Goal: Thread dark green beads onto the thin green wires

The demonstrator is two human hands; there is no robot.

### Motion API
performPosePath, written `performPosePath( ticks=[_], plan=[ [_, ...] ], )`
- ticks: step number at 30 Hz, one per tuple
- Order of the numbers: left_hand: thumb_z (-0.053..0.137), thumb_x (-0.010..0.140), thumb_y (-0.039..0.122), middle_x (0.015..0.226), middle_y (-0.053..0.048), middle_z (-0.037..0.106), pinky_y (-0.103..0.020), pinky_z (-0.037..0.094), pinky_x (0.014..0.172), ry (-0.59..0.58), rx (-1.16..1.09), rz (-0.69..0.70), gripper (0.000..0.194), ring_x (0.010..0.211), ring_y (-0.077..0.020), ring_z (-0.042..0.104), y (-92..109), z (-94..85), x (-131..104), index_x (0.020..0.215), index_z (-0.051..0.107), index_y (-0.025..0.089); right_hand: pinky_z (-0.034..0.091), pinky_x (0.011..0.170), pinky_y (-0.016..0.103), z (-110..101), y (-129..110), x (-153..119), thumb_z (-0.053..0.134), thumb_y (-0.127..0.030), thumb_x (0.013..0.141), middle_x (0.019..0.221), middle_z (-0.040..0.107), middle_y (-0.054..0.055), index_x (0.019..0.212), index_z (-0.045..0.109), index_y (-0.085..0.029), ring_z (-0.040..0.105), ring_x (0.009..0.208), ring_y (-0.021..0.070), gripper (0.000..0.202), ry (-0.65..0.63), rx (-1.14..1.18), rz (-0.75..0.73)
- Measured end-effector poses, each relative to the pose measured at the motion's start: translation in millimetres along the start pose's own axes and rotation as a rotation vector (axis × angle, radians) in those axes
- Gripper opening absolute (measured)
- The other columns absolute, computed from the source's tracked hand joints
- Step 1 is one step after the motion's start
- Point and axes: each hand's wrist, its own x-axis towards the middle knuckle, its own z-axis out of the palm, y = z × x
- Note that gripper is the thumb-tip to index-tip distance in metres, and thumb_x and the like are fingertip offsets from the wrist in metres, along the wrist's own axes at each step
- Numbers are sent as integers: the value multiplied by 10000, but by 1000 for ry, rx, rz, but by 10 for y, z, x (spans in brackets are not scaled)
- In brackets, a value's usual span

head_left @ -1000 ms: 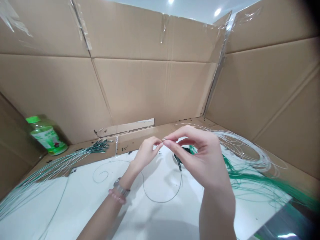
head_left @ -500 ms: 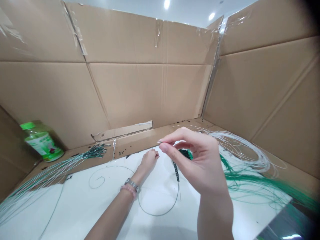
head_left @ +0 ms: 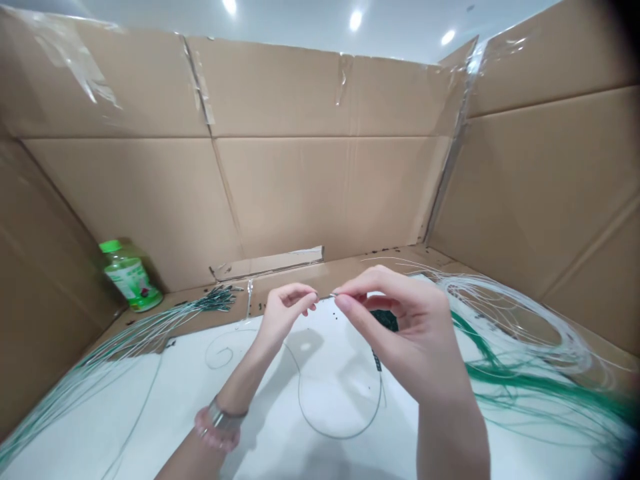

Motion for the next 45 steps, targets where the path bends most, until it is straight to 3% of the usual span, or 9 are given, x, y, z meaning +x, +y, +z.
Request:
performPosePath(
  ticks=[4,7,11,16,21,33,45],
  plan=[
    [686,720,191,620,-6,678,-162,490,517,24,-292,6,26,540,-80,594,298,-179,-258,717,674,168,516,592,211,133,-30,-30,618,-129,786,688,658,-24,753,675,-209,588,646,98,104,-55,18,13],
    [703,713,136,689,9,695,-123,508,551,-10,-476,47,66,566,-52,607,480,-240,-412,729,702,200,488,569,231,250,-63,-66,617,-115,783,677,650,-20,745,658,-193,565,618,100,96,-83,2,-60],
    [724,709,140,701,19,696,-115,530,613,-22,-557,43,91,611,-47,627,575,-291,-488,754,713,219,430,536,239,397,-120,-105,605,-45,761,622,609,-16,698,610,-162,514,581,92,133,-43,-43,-207],
    [698,748,125,744,32,688,-85,519,653,-64,-534,59,131,704,-41,642,618,-342,-511,794,728,244,427,550,238,487,-141,-141,594,21,735,661,610,1,739,586,-147,517,606,91,169,55,-88,-340],
    [660,773,82,791,24,670,-102,522,696,-108,-445,145,206,743,-46,636,628,-386,-521,825,737,266,439,574,216,484,-124,-175,605,22,727,659,604,0,735,586,-150,522,630,84,173,64,-133,-330],
    [664,744,28,799,21,671,-93,529,691,-48,-298,247,262,755,-48,628,610,-389,-511,832,736,264,440,550,198,509,-161,-131,609,1,719,629,608,1,696,619,-144,524,599,82,147,94,-259,-362],
    [677,760,86,809,38,633,-98,514,719,-84,-470,128,188,767,-33,608,546,-341,-510,808,728,260,445,545,177,499,-163,-136,609,-8,722,620,613,-6,676,616,-146,530,589,71,145,97,-289,-360]
  ],
)
